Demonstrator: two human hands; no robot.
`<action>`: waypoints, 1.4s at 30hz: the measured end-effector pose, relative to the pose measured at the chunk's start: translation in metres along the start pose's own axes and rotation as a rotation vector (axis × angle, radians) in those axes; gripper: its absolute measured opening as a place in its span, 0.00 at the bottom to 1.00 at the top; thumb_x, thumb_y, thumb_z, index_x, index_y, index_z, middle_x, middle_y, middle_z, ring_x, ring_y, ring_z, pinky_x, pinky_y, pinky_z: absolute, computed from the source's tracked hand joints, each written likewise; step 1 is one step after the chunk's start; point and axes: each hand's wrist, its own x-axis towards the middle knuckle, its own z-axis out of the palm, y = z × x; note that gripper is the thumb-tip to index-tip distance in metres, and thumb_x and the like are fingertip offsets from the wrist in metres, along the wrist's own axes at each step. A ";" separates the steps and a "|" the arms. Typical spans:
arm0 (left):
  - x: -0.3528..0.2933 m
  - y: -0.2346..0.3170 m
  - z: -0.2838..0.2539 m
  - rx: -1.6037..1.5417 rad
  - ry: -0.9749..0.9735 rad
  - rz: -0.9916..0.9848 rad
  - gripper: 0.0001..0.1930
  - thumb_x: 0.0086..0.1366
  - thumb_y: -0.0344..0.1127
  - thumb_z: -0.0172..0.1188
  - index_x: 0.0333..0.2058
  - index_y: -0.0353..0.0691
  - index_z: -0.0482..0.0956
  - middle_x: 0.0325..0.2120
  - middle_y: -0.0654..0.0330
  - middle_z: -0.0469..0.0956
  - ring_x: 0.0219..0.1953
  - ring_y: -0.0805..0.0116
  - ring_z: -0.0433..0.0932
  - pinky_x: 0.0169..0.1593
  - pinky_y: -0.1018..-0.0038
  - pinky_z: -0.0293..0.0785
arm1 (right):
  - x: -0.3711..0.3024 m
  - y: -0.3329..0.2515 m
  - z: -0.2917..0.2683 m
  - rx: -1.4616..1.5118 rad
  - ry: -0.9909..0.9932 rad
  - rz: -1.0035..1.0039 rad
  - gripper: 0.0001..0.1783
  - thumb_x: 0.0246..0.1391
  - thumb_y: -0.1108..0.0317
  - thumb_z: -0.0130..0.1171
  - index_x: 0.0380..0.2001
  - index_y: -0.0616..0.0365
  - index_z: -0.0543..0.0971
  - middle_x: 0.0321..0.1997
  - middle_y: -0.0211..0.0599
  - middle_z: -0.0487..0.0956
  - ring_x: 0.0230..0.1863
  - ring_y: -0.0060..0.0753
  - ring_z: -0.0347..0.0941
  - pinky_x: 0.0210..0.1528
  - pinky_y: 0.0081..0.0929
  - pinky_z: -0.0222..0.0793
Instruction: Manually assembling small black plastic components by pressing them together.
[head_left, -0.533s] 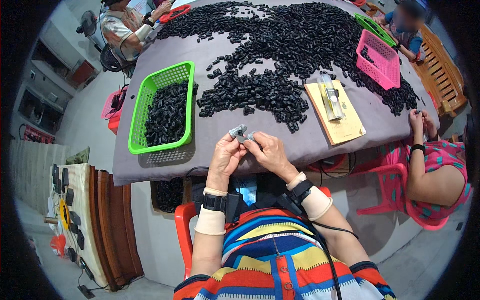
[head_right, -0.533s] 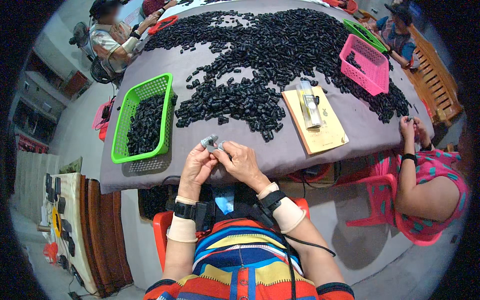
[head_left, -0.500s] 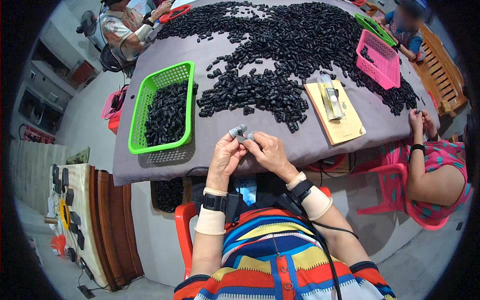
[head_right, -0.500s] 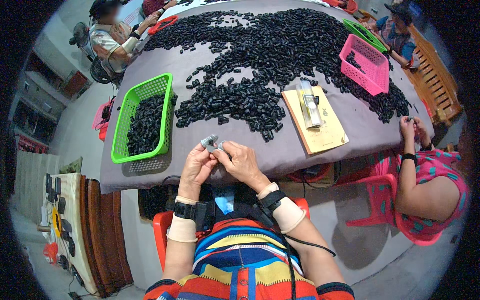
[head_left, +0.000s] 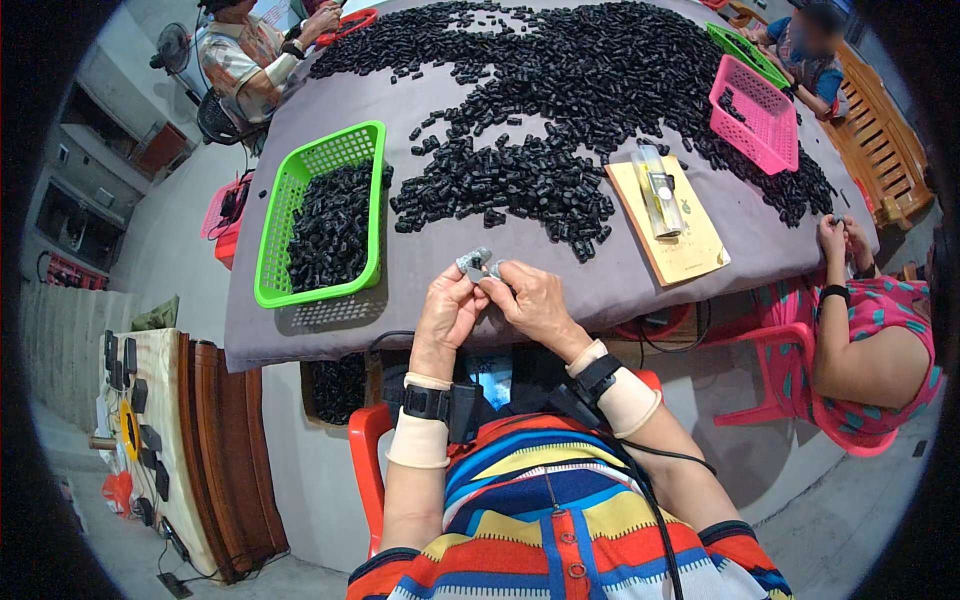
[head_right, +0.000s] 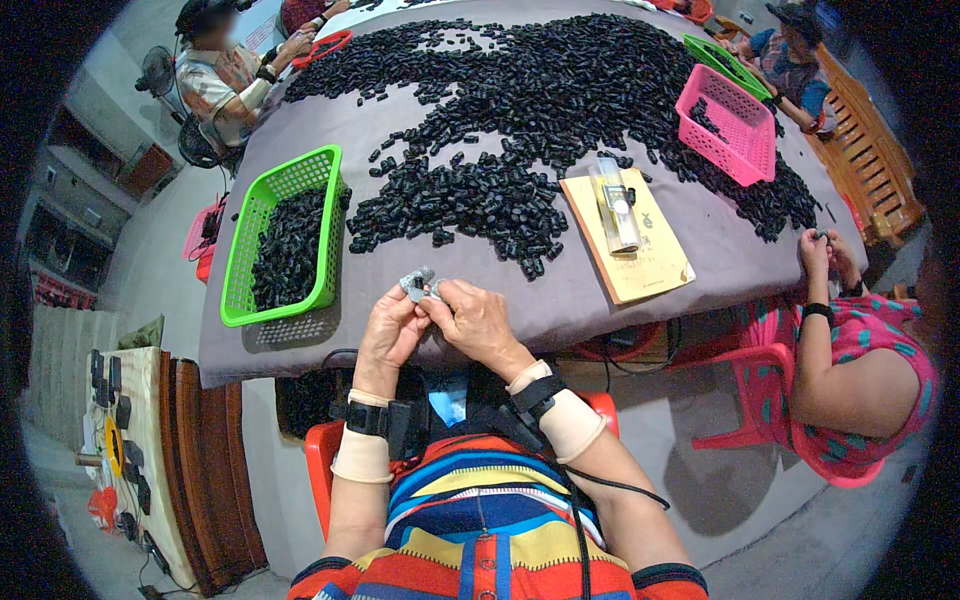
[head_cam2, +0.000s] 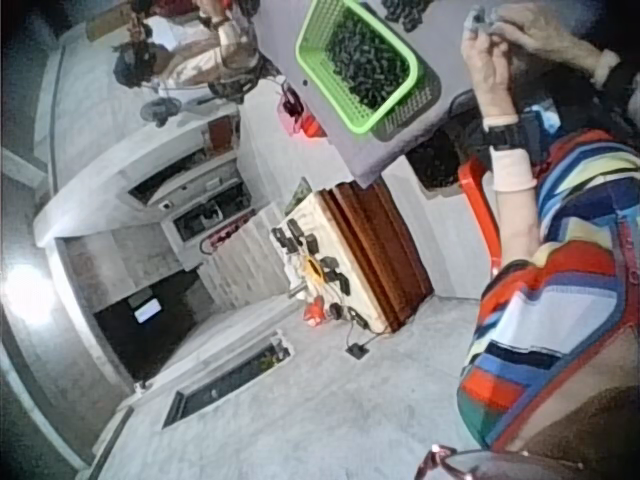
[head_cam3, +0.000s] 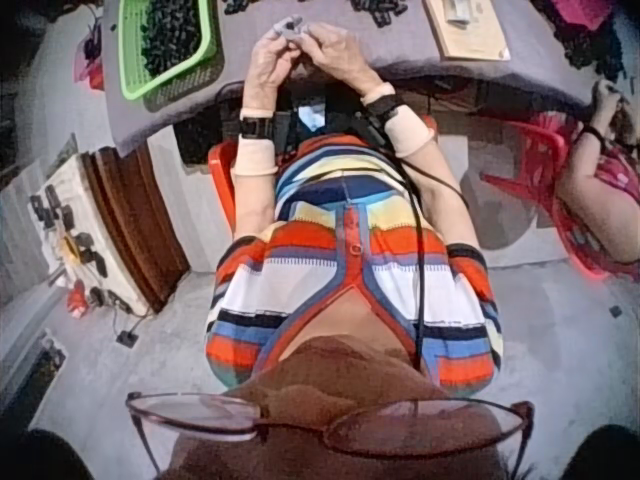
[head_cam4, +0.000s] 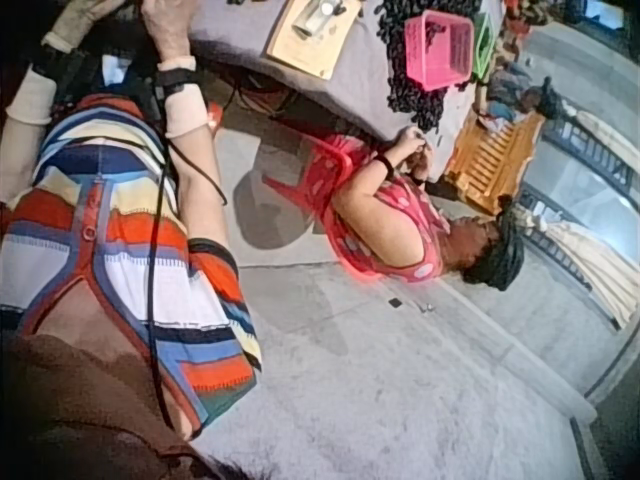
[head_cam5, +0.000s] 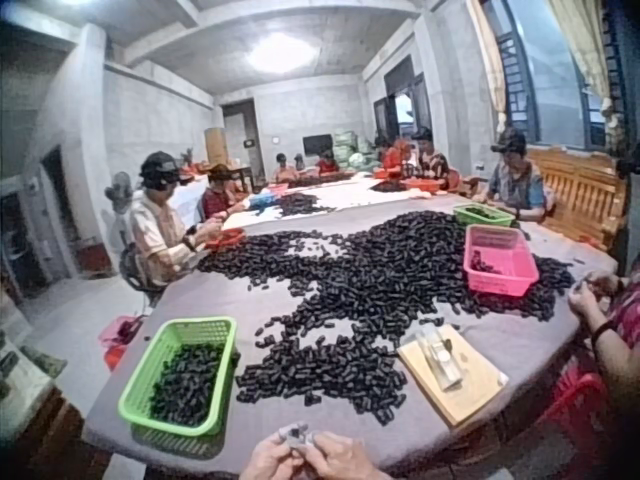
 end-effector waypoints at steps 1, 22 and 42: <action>0.000 0.001 0.001 0.009 0.027 -0.001 0.14 0.62 0.25 0.50 0.47 0.35 0.71 0.31 0.62 0.75 0.26 0.79 0.70 0.29 0.82 0.68 | 0.000 0.000 0.001 -0.014 -0.001 -0.003 0.13 0.51 0.59 0.56 0.21 0.56 0.72 0.22 0.39 0.74 0.23 0.47 0.72 0.22 0.38 0.65; 0.000 -0.001 -0.001 -0.022 -0.012 0.019 0.13 0.62 0.26 0.51 0.46 0.33 0.71 0.31 0.62 0.74 0.27 0.77 0.70 0.29 0.82 0.69 | 0.000 -0.001 0.002 0.023 0.077 -0.022 0.12 0.52 0.61 0.55 0.22 0.57 0.71 0.22 0.41 0.72 0.22 0.48 0.71 0.21 0.38 0.64; -0.004 0.002 0.007 -0.063 0.050 0.015 0.12 0.62 0.27 0.51 0.45 0.35 0.72 0.31 0.59 0.75 0.24 0.73 0.71 0.23 0.82 0.65 | 0.001 0.003 -0.002 0.170 0.075 0.167 0.17 0.54 0.60 0.54 0.19 0.60 0.67 0.17 0.45 0.70 0.19 0.48 0.67 0.20 0.37 0.58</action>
